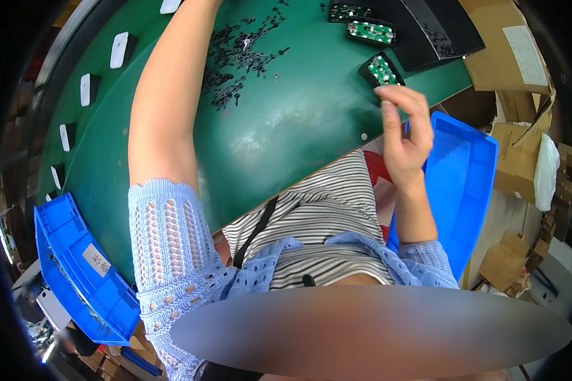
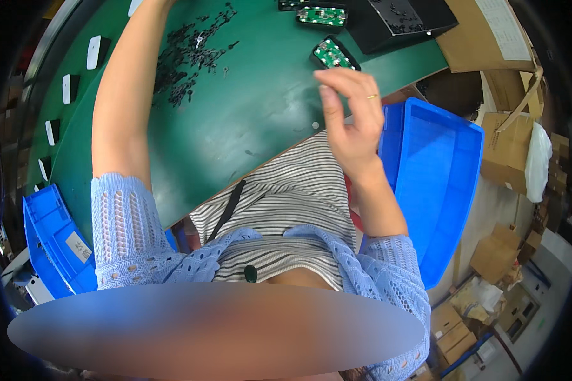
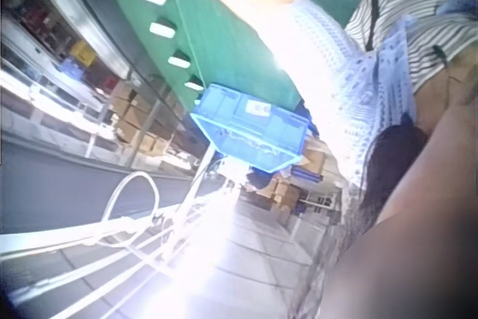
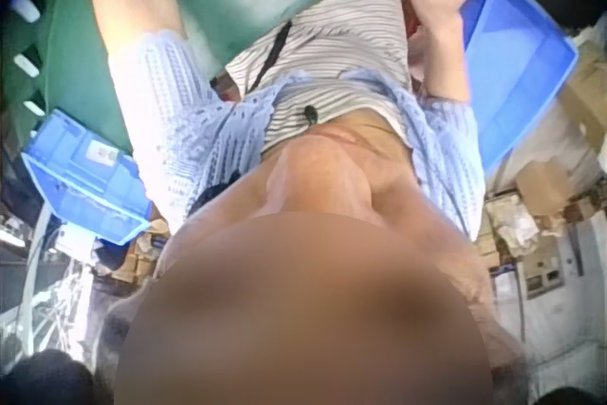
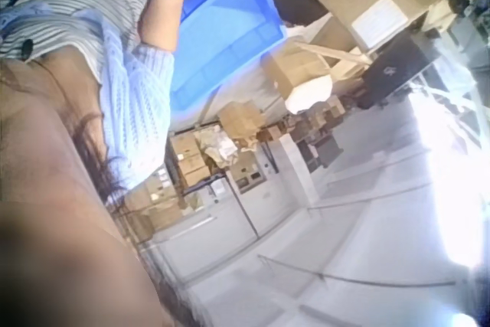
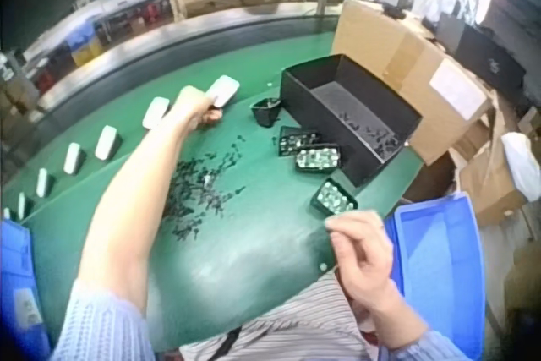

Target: Assemble electronic components by placing PCB units into plastic housings and securing them.

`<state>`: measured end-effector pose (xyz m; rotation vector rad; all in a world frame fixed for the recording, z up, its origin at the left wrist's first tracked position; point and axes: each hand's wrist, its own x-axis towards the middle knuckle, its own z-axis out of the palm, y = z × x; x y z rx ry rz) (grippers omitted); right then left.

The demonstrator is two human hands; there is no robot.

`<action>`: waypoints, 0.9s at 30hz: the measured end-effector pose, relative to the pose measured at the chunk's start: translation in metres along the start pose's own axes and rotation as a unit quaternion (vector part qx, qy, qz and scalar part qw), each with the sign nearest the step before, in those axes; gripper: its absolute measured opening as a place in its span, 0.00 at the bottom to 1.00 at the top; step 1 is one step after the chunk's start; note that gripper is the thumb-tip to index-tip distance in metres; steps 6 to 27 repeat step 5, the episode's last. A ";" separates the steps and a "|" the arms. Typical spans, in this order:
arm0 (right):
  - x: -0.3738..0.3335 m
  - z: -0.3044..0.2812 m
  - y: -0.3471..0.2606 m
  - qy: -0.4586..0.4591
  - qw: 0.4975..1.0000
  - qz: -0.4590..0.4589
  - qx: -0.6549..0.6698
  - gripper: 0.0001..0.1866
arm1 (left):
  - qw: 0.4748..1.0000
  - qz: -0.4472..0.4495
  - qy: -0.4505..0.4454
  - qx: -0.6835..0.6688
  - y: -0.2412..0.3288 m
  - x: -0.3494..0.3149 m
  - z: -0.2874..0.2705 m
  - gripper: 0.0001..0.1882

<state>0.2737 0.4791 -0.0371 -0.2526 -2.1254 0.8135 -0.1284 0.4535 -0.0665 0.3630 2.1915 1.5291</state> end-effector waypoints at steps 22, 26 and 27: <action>0.019 -0.011 0.005 -0.045 0.975 0.015 -0.217 0.18 | 0.997 -0.047 -0.022 -0.059 -0.005 0.000 -0.010 0.13; 0.019 -0.011 0.005 -0.045 0.975 0.015 -0.217 0.18 | 0.997 -0.047 -0.022 -0.059 -0.005 0.000 -0.010 0.13; 0.019 -0.011 0.005 -0.045 0.975 0.015 -0.217 0.18 | 0.997 -0.047 -0.022 -0.059 -0.005 0.000 -0.010 0.13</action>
